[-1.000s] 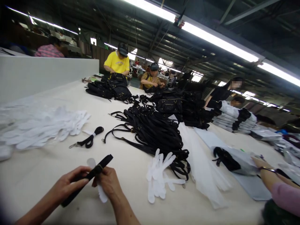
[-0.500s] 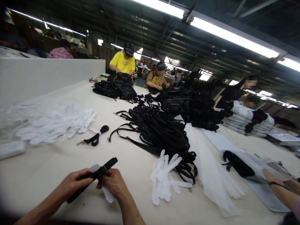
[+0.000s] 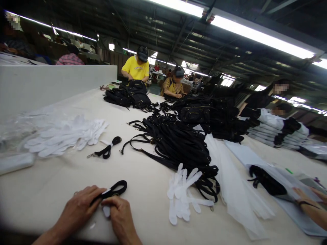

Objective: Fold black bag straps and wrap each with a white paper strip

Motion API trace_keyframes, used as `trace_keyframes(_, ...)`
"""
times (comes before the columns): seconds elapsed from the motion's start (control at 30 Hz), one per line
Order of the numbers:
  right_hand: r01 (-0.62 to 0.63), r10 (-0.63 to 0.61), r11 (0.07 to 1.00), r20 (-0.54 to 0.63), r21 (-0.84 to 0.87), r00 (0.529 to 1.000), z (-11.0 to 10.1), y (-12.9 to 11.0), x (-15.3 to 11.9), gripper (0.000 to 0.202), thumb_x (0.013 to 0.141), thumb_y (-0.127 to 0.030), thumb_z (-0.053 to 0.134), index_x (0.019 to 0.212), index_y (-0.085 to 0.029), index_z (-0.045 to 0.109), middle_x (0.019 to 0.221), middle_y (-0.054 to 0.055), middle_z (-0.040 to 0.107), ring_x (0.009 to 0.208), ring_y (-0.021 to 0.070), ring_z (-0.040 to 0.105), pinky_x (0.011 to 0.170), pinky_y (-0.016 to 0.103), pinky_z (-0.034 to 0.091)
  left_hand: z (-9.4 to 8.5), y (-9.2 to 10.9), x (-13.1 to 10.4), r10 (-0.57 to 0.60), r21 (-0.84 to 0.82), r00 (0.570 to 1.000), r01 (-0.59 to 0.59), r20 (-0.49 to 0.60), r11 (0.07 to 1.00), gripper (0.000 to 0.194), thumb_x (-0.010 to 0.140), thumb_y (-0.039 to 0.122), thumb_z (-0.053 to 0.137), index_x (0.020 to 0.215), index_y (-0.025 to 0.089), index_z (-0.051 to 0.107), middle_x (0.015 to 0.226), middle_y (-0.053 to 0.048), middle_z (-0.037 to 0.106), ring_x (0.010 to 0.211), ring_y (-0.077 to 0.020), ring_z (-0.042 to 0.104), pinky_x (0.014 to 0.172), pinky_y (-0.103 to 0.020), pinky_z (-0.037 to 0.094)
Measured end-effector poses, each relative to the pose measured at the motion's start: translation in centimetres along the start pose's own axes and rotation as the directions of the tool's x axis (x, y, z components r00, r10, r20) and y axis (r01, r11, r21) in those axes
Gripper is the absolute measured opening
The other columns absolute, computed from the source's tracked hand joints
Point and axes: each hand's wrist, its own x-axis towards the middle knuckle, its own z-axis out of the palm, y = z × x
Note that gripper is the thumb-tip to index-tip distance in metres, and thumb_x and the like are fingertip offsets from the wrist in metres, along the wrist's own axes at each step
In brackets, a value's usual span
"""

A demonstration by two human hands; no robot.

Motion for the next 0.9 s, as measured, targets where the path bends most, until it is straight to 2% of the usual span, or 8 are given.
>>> trace_keyframes(0.07,0.042,-0.042,0.999,0.012,-0.005,0.999,-0.4,-0.1,0.1,0.051,0.069,-0.003,0.041,0.091,-0.029,0.078,0.096,-0.002,0.075,0.094,0.0190,0.068,0.088,0.030,0.048,0.3,0.0,0.0,0.002,-0.038,1.000,-0.002,-0.005,0.999,0.032,0.090,0.021,0.046,0.115,0.033,0.063,0.116,-0.002,0.068,0.104,-0.0223,0.064,0.091,-0.040,0.050)
trace_keyframes(0.2,0.102,-0.102,0.991,-0.003,-0.090,0.995,-0.9,-0.2,0.1,0.049,0.072,-0.002,0.045,0.095,-0.032,0.078,0.101,-0.002,0.075,0.100,0.0183,0.068,0.095,0.030,0.048,0.9,-0.2,0.2,0.023,-0.136,1.000,-0.025,-0.016,0.990,0.032,0.090,0.021,0.044,0.115,0.032,0.062,0.138,-0.002,0.059,0.126,-0.0209,0.056,0.097,-0.037,0.051)
trace_keyframes(0.33,0.199,-0.221,0.924,-0.032,-0.327,0.975,-0.9,-0.8,0.1,0.044,0.076,-0.003,0.054,0.100,-0.032,0.076,0.107,0.000,0.072,0.107,0.0189,0.063,0.098,0.031,0.047,1.5,-0.6,0.6,-0.037,-0.224,0.999,0.039,0.016,0.974,0.032,0.089,0.025,0.046,0.117,0.031,0.061,0.128,0.000,0.067,0.119,-0.0186,0.061,0.097,-0.034,0.052)
trace_keyframes(0.43,0.241,-0.264,0.910,-0.025,-0.338,0.964,-0.6,-1.3,0.7,0.032,0.081,-0.010,0.058,0.099,-0.030,0.076,0.112,0.001,0.069,0.109,0.0191,0.062,0.097,0.032,0.047,1.2,-0.5,0.8,-0.099,-0.271,0.993,0.113,0.066,0.956,0.032,0.087,0.027,0.048,0.117,0.031,0.061,0.123,0.001,0.070,0.112,-0.0192,0.065,0.094,-0.033,0.052)
trace_keyframes(0.53,0.114,-0.119,0.986,-0.036,-0.125,0.992,-0.4,-1.4,1.7,0.021,0.086,-0.021,0.056,0.095,-0.026,0.075,0.105,0.003,0.070,0.088,0.0169,0.067,0.072,0.027,0.054,0.3,0.0,1.1,-0.169,-0.290,0.974,0.207,0.149,0.934,0.032,0.087,0.028,0.048,0.115,0.034,0.062,0.118,0.004,0.072,0.106,-0.0197,0.068,0.089,-0.032,0.051)
trace_keyframes(0.63,-0.070,0.072,0.989,-0.009,0.128,0.997,-0.3,-1.0,3.1,0.023,0.085,-0.027,0.054,0.099,-0.021,0.072,0.090,0.003,0.070,0.067,0.0132,0.066,0.047,0.019,0.045,-0.5,0.4,1.5,-0.235,-0.298,0.944,0.299,0.232,0.906,0.034,0.086,0.030,0.049,0.118,0.037,0.059,0.109,0.006,0.075,0.099,-0.0199,0.070,0.085,-0.030,0.049)
trace_keyframes(0.73,-0.128,0.134,0.962,-0.008,0.239,0.991,-0.4,-0.5,4.2,0.029,0.079,-0.025,0.056,0.106,-0.018,0.066,0.083,0.001,0.069,0.058,0.0103,0.063,0.045,0.016,0.043,-0.8,0.5,1.7,-0.272,-0.310,0.931,0.340,0.243,0.888,0.041,0.085,0.030,0.050,0.125,0.035,0.054,0.108,0.004,0.076,0.099,-0.0217,0.070,0.085,-0.030,0.049)
trace_keyframes(0.9,-0.191,0.188,0.954,0.037,0.231,0.981,-0.9,-0.2,5.0,0.029,0.079,-0.029,0.054,0.102,-0.016,0.064,0.069,-0.002,0.067,0.044,0.0069,0.056,0.041,0.016,0.040,-0.6,0.5,1.7,-0.296,-0.297,0.931,0.351,0.215,0.888,0.045,0.084,0.029,0.052,0.128,0.035,0.050,0.110,0.003,0.077,0.098,-0.0219,0.072,0.084,-0.029,0.050)
